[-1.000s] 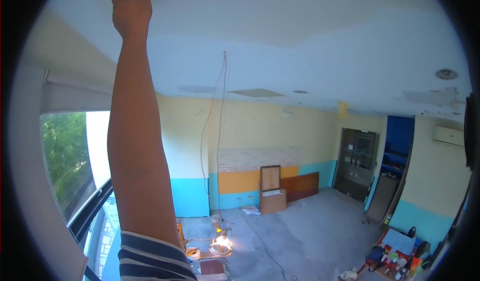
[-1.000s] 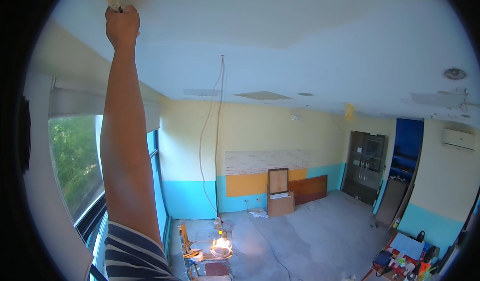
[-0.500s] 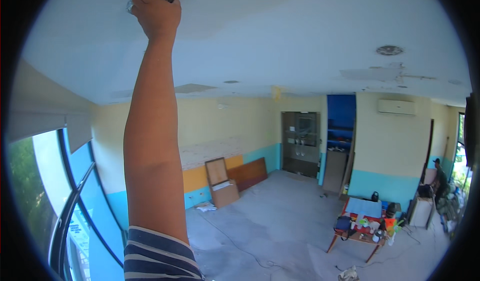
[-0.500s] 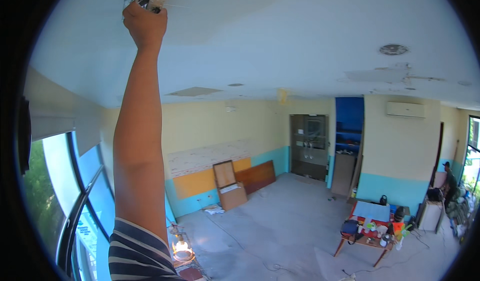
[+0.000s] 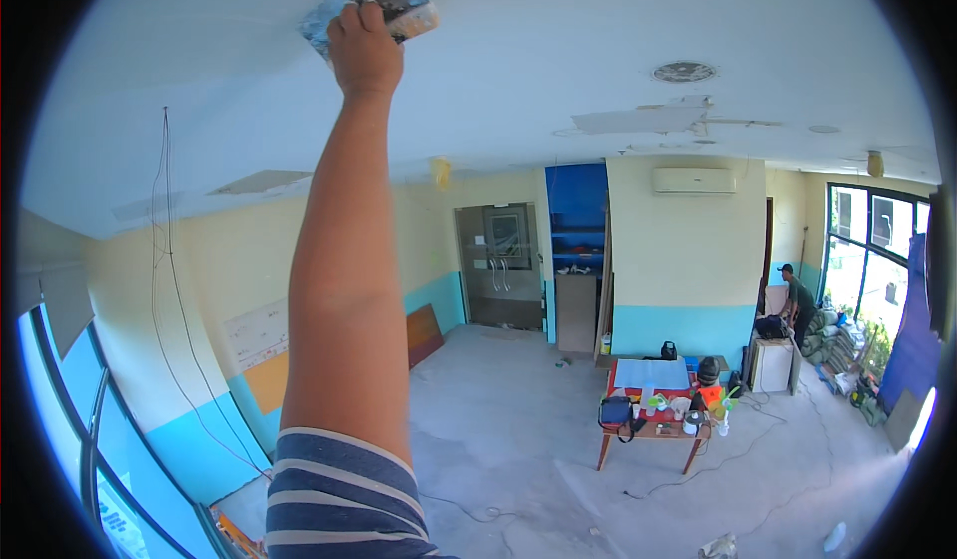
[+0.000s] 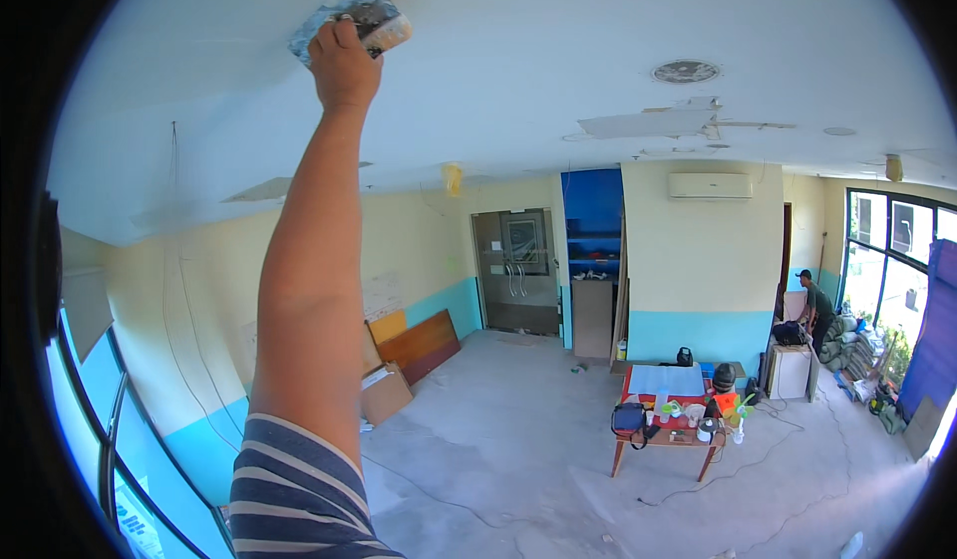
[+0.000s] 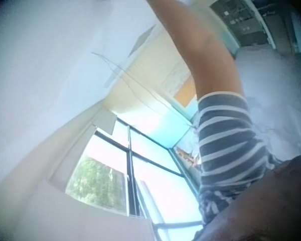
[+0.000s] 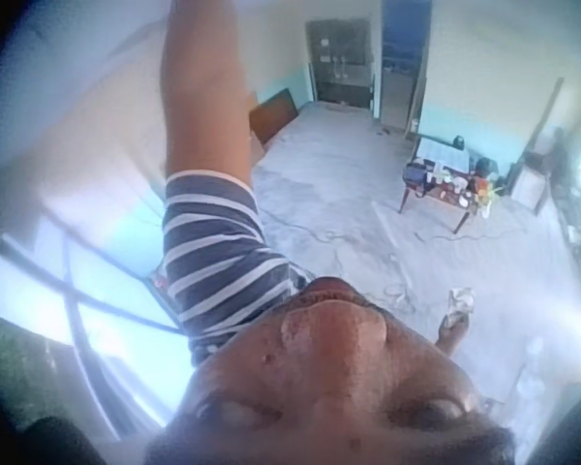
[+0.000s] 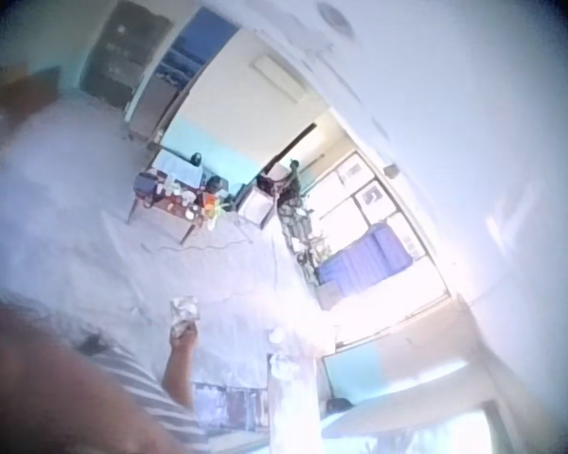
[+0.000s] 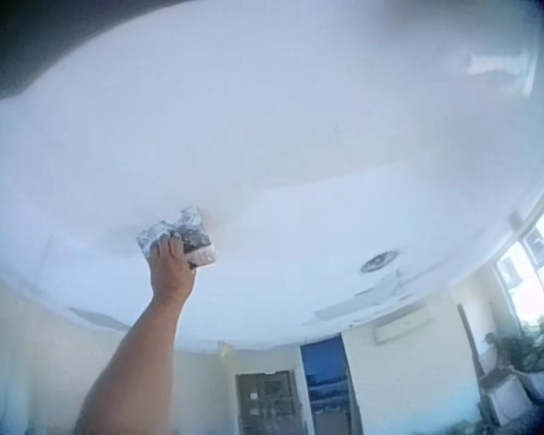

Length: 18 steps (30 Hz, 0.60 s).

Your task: The person loads joint compound onto putty knives from a wooden board and applies it across the ceiling.

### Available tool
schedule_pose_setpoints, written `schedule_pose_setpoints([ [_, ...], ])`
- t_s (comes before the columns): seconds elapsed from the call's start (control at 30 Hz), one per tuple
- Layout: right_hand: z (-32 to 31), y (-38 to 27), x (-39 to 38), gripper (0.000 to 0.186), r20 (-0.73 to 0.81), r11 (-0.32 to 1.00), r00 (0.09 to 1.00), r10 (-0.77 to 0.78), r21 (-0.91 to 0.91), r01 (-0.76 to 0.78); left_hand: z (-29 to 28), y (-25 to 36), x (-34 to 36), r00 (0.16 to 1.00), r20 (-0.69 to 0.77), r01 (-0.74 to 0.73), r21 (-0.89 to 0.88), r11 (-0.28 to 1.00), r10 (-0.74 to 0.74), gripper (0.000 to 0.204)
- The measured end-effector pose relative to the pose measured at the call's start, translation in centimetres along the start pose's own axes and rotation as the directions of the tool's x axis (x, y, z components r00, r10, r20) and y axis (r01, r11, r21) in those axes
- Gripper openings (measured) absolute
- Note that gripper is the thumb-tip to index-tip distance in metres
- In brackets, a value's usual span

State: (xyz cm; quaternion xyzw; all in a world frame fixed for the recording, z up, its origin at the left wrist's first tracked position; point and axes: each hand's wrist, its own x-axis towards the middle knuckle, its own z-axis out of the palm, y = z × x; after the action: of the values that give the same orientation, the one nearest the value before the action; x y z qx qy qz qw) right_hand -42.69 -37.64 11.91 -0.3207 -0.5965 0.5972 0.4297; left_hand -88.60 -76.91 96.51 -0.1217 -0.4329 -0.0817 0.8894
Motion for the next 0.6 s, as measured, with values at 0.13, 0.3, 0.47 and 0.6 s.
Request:
schedule_pose_setpoints([
  [0.13, 1.4, -1.0, 0.6, 0.029, -0.002, 0.985, 0.992, 0.125, 0.118, -0.124, 0.8, 0.9, -2.4, 0.997, -0.065, -0.041, -0.182, 0.982, 0.03, 0.031],
  [0.3, 6.5, -2.2, 3.2, 0.027, 0.212, 0.86, 0.944, 0.251, 0.4, -0.318, -5.0, -1.5, -3.0, 0.986, 0.115, 0.14, -0.207, 0.968, -0.118, 0.023],
  [0.47, 14.3, -3.0, 6.2, 0.025, 0.526, 0.638, 0.797, 0.297, 0.511, -0.576, -13.2, -12.2, 0.7, 0.985, -0.122, 0.11, -0.077, 0.991, -0.118, 0.036],
  [0.6, 20.4, -2.9, 7.4, 0.024, 0.714, 0.487, 0.638, 0.288, 0.464, -0.74, -20.3, -21.2, 6.4, 0.959, -0.27, 0.119, 0.109, 0.987, -0.086, 0.034],
])
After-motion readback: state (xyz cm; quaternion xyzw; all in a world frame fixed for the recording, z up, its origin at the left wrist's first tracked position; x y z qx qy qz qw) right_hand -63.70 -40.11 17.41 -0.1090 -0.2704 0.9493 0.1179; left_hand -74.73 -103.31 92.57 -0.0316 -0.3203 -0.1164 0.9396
